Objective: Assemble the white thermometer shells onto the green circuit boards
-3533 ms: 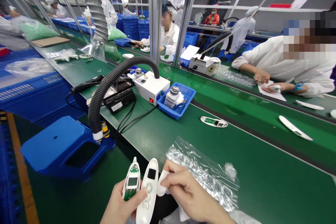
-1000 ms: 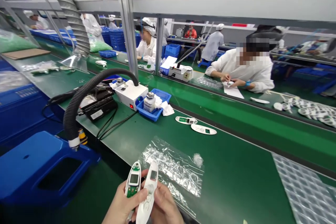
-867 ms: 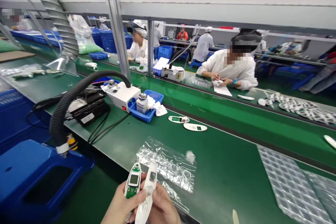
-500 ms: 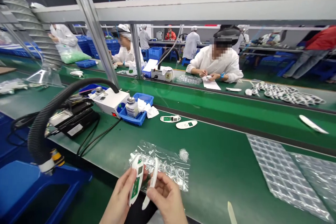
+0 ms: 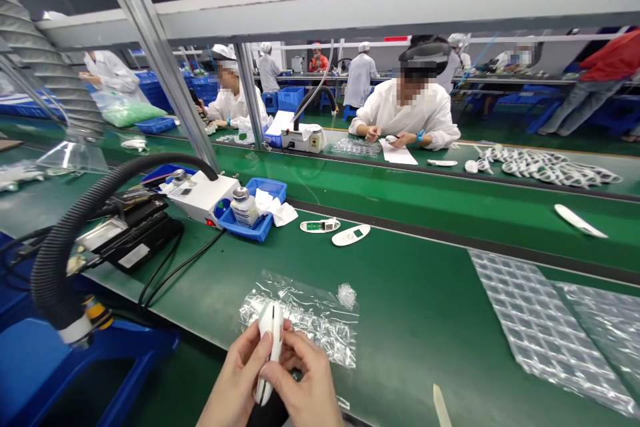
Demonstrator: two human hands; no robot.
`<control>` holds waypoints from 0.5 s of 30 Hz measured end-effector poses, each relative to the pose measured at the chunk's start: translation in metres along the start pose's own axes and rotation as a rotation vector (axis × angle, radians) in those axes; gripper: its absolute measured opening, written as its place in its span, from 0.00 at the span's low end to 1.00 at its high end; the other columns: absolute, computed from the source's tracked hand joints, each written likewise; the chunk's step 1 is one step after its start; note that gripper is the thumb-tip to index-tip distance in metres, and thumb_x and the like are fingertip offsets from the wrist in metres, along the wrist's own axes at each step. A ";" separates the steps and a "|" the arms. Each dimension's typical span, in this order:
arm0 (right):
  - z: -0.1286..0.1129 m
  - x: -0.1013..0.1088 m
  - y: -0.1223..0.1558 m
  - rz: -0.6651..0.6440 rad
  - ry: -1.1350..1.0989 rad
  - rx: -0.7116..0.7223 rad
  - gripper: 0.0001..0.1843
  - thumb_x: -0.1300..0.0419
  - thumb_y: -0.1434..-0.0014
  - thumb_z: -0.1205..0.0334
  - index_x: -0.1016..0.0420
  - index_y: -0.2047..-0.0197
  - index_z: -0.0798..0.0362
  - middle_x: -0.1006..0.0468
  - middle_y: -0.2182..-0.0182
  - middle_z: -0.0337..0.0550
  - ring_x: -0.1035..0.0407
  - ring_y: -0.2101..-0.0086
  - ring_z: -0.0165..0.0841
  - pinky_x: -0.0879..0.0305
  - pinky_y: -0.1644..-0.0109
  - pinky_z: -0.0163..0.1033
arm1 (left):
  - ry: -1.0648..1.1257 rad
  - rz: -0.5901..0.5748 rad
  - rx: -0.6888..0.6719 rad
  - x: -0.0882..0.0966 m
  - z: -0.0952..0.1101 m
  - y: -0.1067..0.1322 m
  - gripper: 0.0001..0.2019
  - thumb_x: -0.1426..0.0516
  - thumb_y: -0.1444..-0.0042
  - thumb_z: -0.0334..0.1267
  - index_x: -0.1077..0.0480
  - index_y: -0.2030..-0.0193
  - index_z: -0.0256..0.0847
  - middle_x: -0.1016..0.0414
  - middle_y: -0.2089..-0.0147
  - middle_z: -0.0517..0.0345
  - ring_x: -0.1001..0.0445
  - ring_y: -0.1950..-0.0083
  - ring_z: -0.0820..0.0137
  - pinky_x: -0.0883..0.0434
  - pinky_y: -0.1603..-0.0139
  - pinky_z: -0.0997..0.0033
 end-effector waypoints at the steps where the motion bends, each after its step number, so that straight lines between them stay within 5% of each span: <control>1: -0.001 0.000 0.000 -0.009 0.021 0.003 0.19 0.33 0.48 0.54 0.21 0.53 0.51 0.23 0.65 0.47 0.30 0.69 0.36 0.31 0.66 0.39 | 0.012 -0.001 0.010 0.000 -0.002 0.000 0.18 0.35 0.50 0.44 0.24 0.53 0.41 0.21 0.53 0.46 0.26 0.48 0.56 0.33 0.43 0.58; 10: -0.016 -0.003 0.004 -0.023 0.189 0.074 0.14 0.35 0.46 0.56 0.20 0.56 0.49 0.24 0.68 0.42 0.32 0.70 0.34 0.35 0.67 0.35 | 0.058 -0.042 0.033 -0.003 -0.009 0.001 0.15 0.35 0.50 0.45 0.22 0.56 0.41 0.20 0.56 0.47 0.25 0.51 0.56 0.33 0.44 0.57; 15: -0.025 0.022 0.015 0.130 0.205 0.154 0.09 0.36 0.46 0.53 0.23 0.65 0.49 0.28 0.70 0.41 0.34 0.69 0.33 0.36 0.64 0.35 | -0.110 -0.005 0.040 0.013 -0.015 0.014 0.23 0.35 0.53 0.51 0.23 0.54 0.39 0.20 0.58 0.47 0.24 0.55 0.57 0.29 0.51 0.62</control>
Point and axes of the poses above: each hand's wrist, its own y-axis away from the middle knuckle, its own x-axis out of the back of the hand, z = x × y, the point moved 10 cm from there along -y, towards the middle knuckle
